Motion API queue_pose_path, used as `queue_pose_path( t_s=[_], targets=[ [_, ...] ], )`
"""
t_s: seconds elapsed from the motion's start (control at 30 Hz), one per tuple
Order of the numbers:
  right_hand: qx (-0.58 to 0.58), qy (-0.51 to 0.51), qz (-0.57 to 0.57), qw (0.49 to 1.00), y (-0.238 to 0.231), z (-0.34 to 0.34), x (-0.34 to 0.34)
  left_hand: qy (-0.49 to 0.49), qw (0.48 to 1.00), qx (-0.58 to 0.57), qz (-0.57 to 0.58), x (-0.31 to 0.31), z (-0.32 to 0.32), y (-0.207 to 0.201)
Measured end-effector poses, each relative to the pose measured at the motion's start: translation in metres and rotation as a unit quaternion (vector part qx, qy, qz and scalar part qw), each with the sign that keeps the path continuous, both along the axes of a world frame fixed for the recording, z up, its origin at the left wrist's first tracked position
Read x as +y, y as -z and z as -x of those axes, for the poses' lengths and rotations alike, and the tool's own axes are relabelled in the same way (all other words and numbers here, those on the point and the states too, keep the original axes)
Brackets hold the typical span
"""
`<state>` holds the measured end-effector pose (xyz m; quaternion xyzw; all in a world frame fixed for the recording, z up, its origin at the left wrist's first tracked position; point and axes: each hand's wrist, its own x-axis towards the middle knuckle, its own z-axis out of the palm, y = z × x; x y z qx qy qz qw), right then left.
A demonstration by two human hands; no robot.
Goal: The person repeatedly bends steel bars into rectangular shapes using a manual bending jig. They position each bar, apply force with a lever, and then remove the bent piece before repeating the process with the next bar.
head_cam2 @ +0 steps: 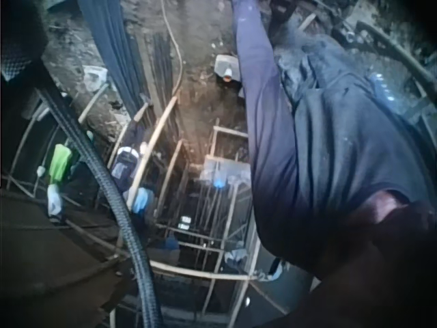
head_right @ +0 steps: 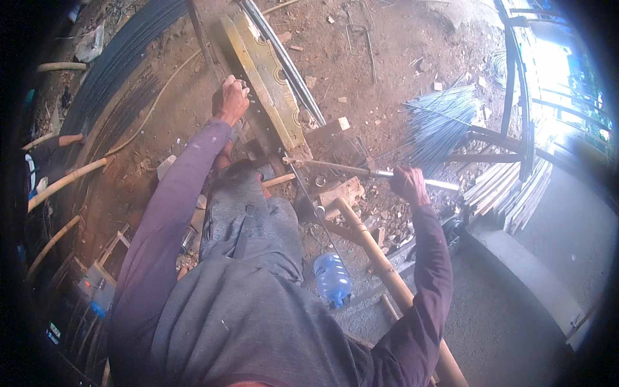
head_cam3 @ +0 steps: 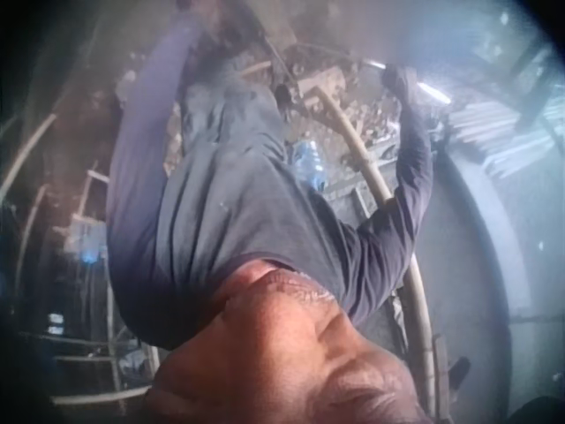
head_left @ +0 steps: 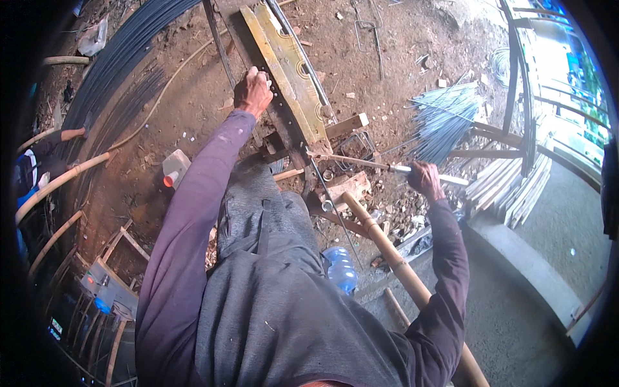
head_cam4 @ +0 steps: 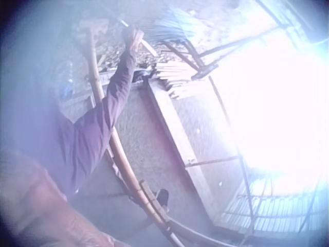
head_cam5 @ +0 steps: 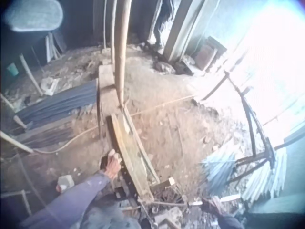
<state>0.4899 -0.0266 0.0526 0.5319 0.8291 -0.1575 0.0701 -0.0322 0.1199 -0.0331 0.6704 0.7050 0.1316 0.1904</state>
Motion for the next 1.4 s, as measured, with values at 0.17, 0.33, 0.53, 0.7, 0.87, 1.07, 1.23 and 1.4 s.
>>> queue_pose_path(
  t_s=[0.17, 0.33, 0.53, 0.7, 0.87, 1.07, 1.23, 1.4],
  targets=[
    [0.001, -0.075, -0.002, 0.997, 0.022, 0.000, 0.042, -0.010, 0.999, -0.032, -0.029, -0.003, -0.002, 0.007],
    [-0.003, -0.080, 0.012, 0.997, 0.028, 0.004, 0.071, -0.011, 0.998, -0.035, -0.050, -0.002, 0.001, 0.020],
    [-0.010, -0.110, 0.009, 0.994, 0.035, 0.003, 0.092, -0.066, 0.982, -0.176, 0.006, 0.001, 0.007, 0.052],
    [0.002, -0.115, 0.009, 0.993, 0.048, 0.002, 0.095, -0.070, 0.965, -0.253, 0.009, 0.001, 0.009, 0.054],
    [0.043, -0.090, -0.029, 0.995, 0.056, 0.000, 0.077, -0.046, 0.993, -0.102, -0.024, -0.003, 0.003, 0.028],
    [-0.001, -0.022, -0.034, 0.999, 0.059, -0.013, 0.025, -0.032, 0.998, -0.060, -0.010, -0.001, 0.000, 0.021],
    [-0.035, 0.072, -0.058, 0.995, 0.061, -0.040, -0.002, -0.111, 0.943, -0.310, 0.040, -0.003, 0.000, 0.016],
    [-0.082, 0.144, -0.099, 0.981, 0.074, -0.047, -0.022, 0.011, 0.998, 0.025, -0.049, -0.002, -0.004, 0.008]
  ],
)
